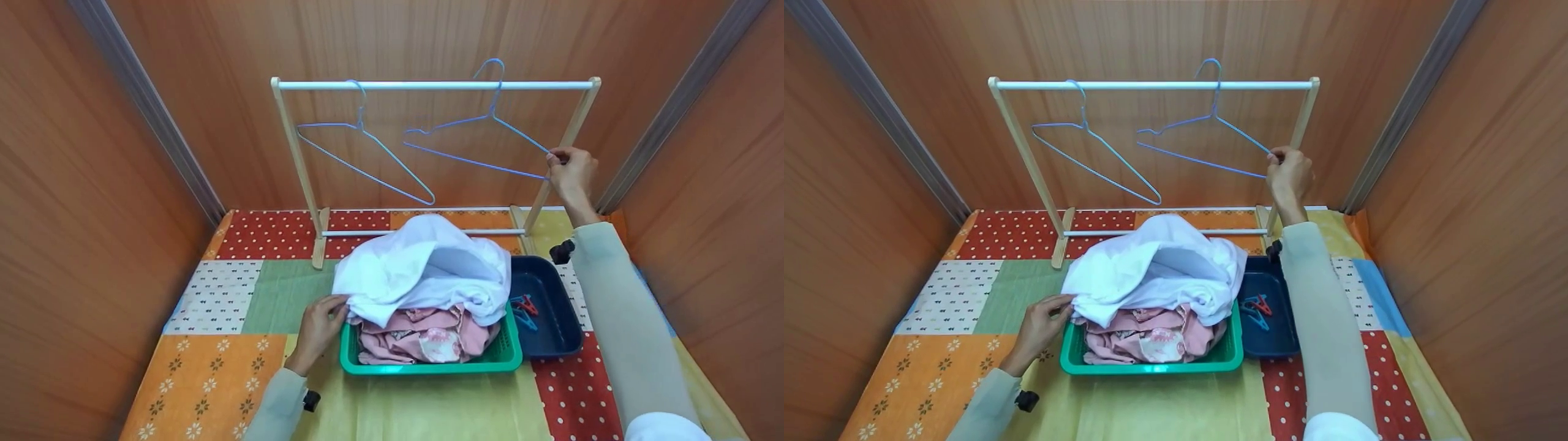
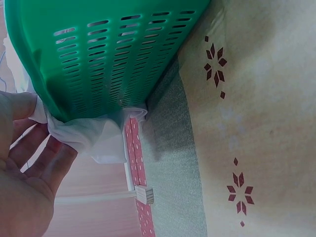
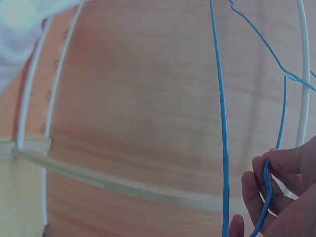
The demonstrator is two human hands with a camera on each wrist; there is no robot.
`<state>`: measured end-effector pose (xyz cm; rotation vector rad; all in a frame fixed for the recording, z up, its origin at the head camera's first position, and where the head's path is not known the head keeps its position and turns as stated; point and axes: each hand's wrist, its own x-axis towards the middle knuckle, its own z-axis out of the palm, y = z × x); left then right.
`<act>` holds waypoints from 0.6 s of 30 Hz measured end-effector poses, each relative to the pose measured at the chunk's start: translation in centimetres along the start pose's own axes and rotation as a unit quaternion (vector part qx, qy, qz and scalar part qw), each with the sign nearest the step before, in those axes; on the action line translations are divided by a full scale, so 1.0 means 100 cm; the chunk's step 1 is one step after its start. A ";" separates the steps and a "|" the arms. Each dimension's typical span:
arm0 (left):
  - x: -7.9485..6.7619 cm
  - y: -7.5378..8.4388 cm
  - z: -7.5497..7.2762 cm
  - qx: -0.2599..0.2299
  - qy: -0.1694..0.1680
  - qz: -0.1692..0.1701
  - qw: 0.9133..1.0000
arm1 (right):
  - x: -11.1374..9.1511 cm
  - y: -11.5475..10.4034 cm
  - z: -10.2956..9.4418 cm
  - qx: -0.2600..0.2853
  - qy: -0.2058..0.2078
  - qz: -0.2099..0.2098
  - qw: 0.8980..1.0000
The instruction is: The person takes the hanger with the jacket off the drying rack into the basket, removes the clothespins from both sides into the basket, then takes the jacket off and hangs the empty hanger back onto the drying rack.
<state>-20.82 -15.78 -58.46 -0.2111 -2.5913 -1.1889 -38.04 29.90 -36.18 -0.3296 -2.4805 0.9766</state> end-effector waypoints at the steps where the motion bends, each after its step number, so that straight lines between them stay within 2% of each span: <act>1: 0.000 0.000 0.000 0.001 0.001 0.001 1.000 | -0.001 0.000 0.001 0.000 -0.002 0.001 1.000; 8: 0.000 -0.001 0.001 0.017 0.009 0.008 1.000 | -0.004 0.005 0.011 0.000 0.002 -0.010 1.000; 18: -0.001 -0.001 0.002 0.011 0.003 0.001 1.000 | -0.008 0.017 0.017 0.004 -0.028 0.010 1.000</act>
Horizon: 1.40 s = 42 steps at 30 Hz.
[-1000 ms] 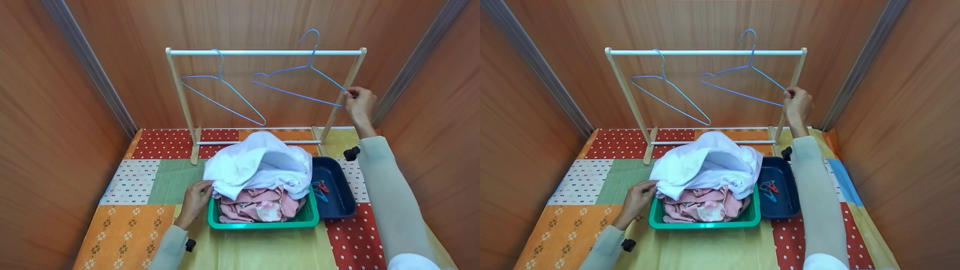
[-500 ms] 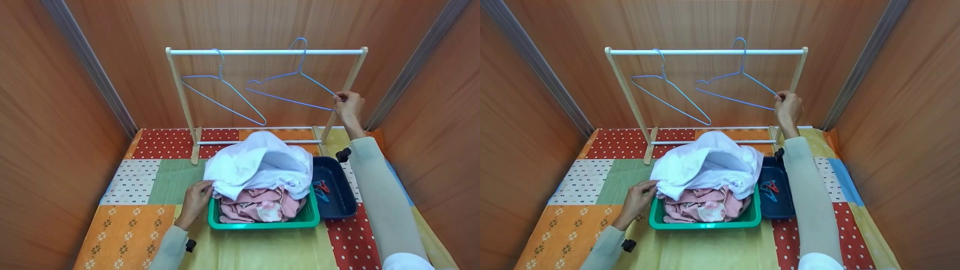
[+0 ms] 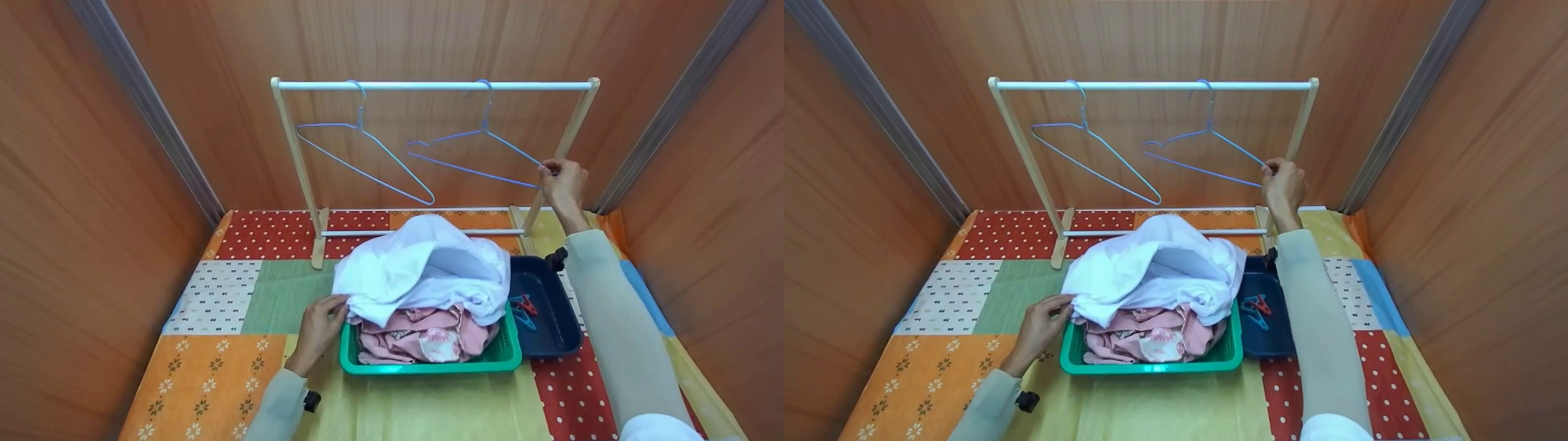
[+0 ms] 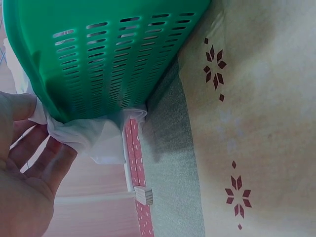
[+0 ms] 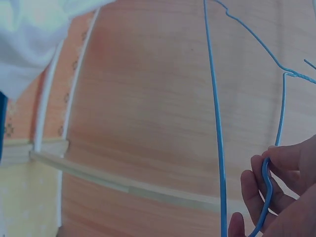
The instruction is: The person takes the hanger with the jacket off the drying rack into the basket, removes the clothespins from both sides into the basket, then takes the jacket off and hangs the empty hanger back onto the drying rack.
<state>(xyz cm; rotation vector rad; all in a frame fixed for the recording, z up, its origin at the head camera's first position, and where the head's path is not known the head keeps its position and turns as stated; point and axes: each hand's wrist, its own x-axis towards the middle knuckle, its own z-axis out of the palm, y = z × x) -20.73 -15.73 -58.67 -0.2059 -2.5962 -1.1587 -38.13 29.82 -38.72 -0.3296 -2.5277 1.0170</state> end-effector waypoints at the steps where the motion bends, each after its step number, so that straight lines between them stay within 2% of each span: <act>1: 0.000 0.000 0.000 0.000 -0.001 -0.001 1.000 | 0.000 0.001 0.000 0.000 -0.004 0.002 1.000; 6: -0.001 0.000 0.000 -0.006 -0.007 -0.007 1.000 | -0.003 0.008 -0.002 -0.002 -0.013 -0.009 1.000; 11: -0.002 0.000 0.001 -0.007 -0.007 -0.006 1.000 | -0.011 0.013 -0.006 -0.012 0.042 -0.064 0.997; 15: -0.003 0.000 0.002 -0.007 -0.004 -0.005 1.000 | -0.028 0.019 -0.009 0.001 0.072 -0.118 0.990; 20: -0.001 0.000 0.001 -0.008 -0.005 -0.005 1.000 | -0.058 0.028 -0.012 0.016 0.066 -0.169 0.983; 25: 0.001 0.001 -0.001 -0.009 -0.008 -0.011 1.000 | -0.086 0.031 -0.016 0.009 0.026 -0.177 0.984; 31: 0.001 0.003 -0.003 -0.017 -0.015 -0.019 1.000 | -0.117 0.047 -0.008 -0.005 -0.069 -0.155 0.985; 37: -0.002 0.008 -0.006 -0.024 -0.001 -0.014 1.000 | -0.141 0.069 0.014 0.000 -0.160 -0.142 0.977; 42: -0.003 0.011 -0.011 -0.026 0.018 -0.004 0.999 | -0.156 0.083 0.027 -0.029 -0.217 -0.130 0.967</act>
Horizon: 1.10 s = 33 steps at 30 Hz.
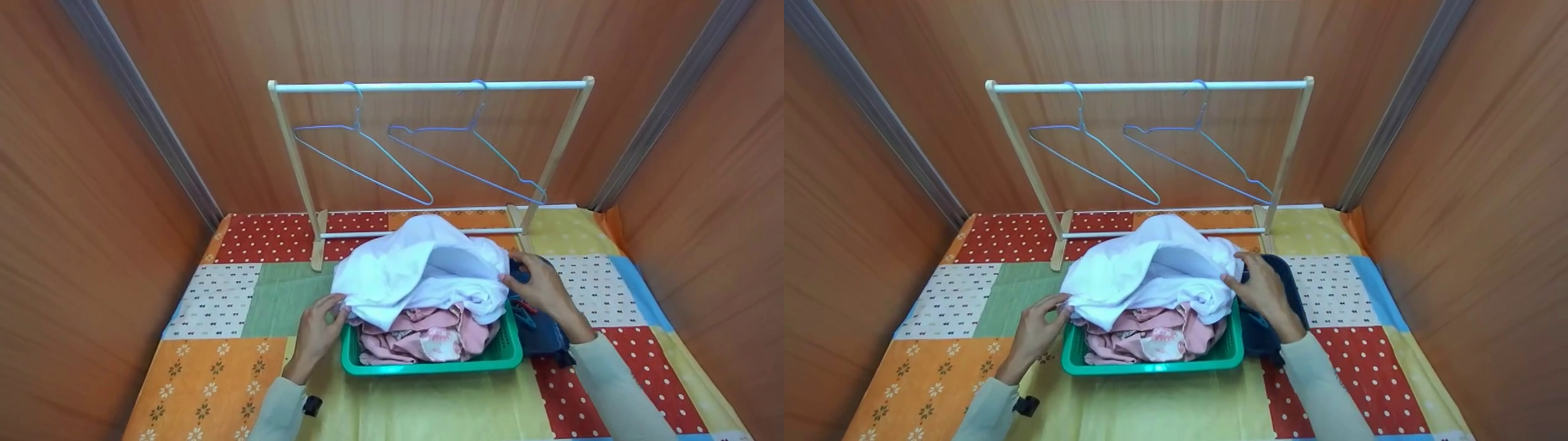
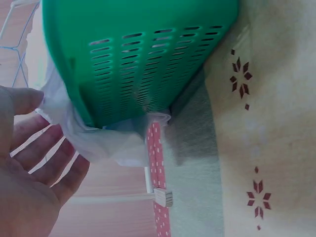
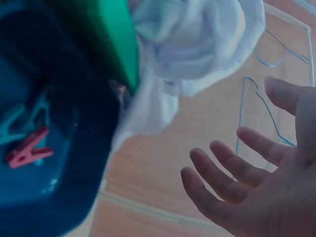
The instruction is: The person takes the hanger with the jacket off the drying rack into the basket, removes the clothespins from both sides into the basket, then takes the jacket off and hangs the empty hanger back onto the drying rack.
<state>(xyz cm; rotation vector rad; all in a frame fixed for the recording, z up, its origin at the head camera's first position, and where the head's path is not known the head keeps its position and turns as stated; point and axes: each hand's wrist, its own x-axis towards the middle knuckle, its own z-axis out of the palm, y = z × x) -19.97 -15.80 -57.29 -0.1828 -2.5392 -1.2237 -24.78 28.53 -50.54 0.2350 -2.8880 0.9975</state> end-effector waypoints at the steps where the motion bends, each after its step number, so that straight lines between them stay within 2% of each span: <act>1: 0.000 0.000 -0.001 -0.002 0.004 0.000 1.000 | -0.002 0.001 0.002 -0.003 -0.012 0.006 1.000; 3: 0.002 0.000 -0.001 0.002 0.009 -0.003 1.000 | -0.004 0.003 0.007 -0.012 -0.034 0.015 0.999; 6: 0.003 -0.003 -0.002 -0.001 0.002 -0.030 1.000 | -0.006 0.005 0.014 -0.015 -0.068 0.030 0.997; 10: 0.004 -0.010 0.000 -0.043 -0.029 -0.081 0.995 | -0.004 0.007 0.021 -0.013 -0.096 0.040 0.994; 12: 0.004 -0.013 0.001 -0.066 -0.039 -0.095 0.993 | -0.003 0.009 0.025 -0.010 -0.098 0.041 0.994; 16: 0.005 -0.016 0.004 -0.079 -0.036 -0.100 0.991 | -0.001 0.012 0.032 -0.010 -0.076 0.017 0.997; 24: 0.007 -0.005 0.004 -0.055 0.024 -0.075 0.995 | 0.004 0.013 0.040 -0.007 0.008 -0.038 0.999; 29: 0.010 0.002 0.003 -0.052 0.035 -0.060 0.996 | 0.005 0.007 0.043 -0.008 0.024 -0.045 0.999; 33: 0.012 0.010 0.002 -0.055 0.052 -0.051 0.996 | 0.003 -0.001 0.045 0.004 0.052 -0.054 0.997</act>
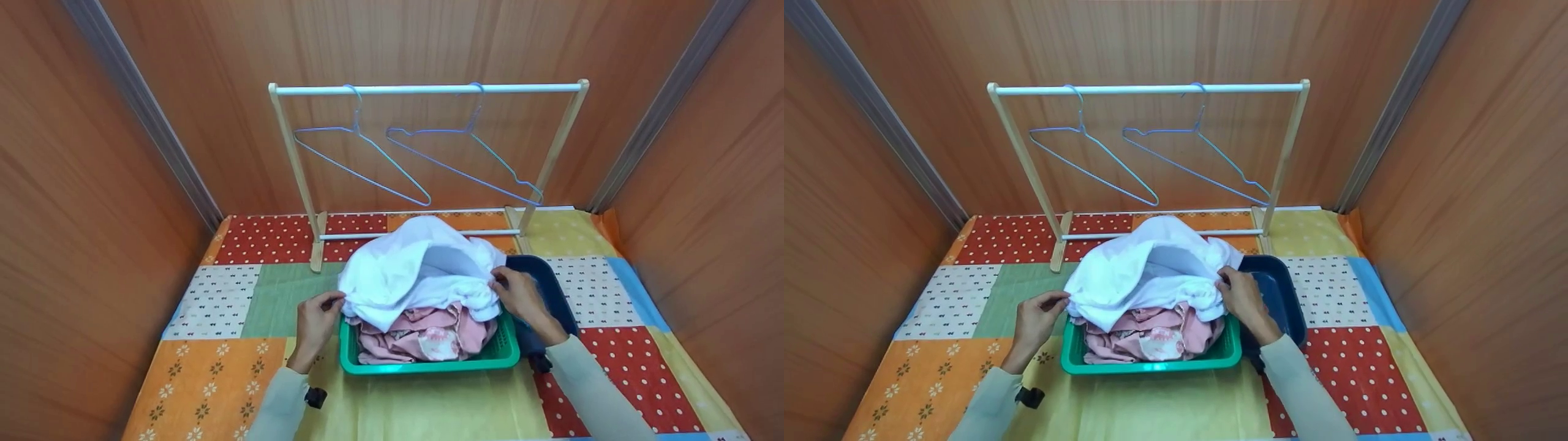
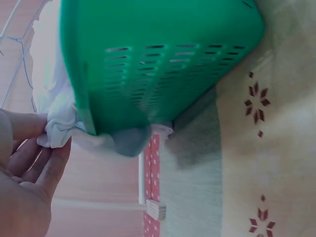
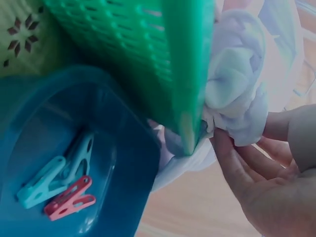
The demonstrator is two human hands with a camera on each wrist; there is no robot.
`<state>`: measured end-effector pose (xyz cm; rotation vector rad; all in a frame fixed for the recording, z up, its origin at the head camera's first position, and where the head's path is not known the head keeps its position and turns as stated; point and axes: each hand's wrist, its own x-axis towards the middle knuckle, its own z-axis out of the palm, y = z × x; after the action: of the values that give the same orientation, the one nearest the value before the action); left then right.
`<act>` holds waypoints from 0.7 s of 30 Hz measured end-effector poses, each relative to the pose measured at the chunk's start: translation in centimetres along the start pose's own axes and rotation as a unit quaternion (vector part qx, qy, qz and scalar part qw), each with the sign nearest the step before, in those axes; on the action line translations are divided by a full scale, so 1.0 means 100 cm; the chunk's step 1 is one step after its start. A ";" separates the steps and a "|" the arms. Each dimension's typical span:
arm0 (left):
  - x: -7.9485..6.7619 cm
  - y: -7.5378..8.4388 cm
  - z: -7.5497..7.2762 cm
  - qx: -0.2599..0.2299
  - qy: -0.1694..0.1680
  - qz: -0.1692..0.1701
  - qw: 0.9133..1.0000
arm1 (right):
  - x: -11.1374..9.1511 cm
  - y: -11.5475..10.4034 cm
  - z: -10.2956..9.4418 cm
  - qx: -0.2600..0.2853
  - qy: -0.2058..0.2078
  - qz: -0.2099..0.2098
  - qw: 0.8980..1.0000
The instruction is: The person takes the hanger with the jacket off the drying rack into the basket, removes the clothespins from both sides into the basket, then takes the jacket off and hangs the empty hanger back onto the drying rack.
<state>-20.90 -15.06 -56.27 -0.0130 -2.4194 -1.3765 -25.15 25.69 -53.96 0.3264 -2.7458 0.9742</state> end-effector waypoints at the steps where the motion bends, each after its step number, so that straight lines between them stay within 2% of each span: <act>1: 0.000 0.002 0.000 -0.003 0.005 0.003 1.000 | 0.000 -0.002 0.000 0.005 0.009 -0.001 1.000; 7: 0.001 0.020 0.006 -0.017 0.008 0.033 0.999 | -0.004 -0.018 0.002 0.028 0.027 -0.015 0.999; 11: -0.001 0.031 0.012 -0.001 -0.012 0.083 0.996 | -0.008 -0.028 0.004 0.021 0.015 -0.029 0.999; 17: -0.006 0.044 0.023 0.043 -0.032 0.175 0.983 | -0.018 -0.044 0.011 0.006 -0.007 -0.057 0.998; 21: -0.013 0.052 0.029 0.070 -0.040 0.217 0.973 | -0.026 -0.054 0.018 0.001 -0.010 -0.103 0.995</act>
<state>-19.62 -9.67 -53.66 -0.5389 -2.3813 -1.0237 -21.37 20.86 -52.84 0.6100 -2.6624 0.9230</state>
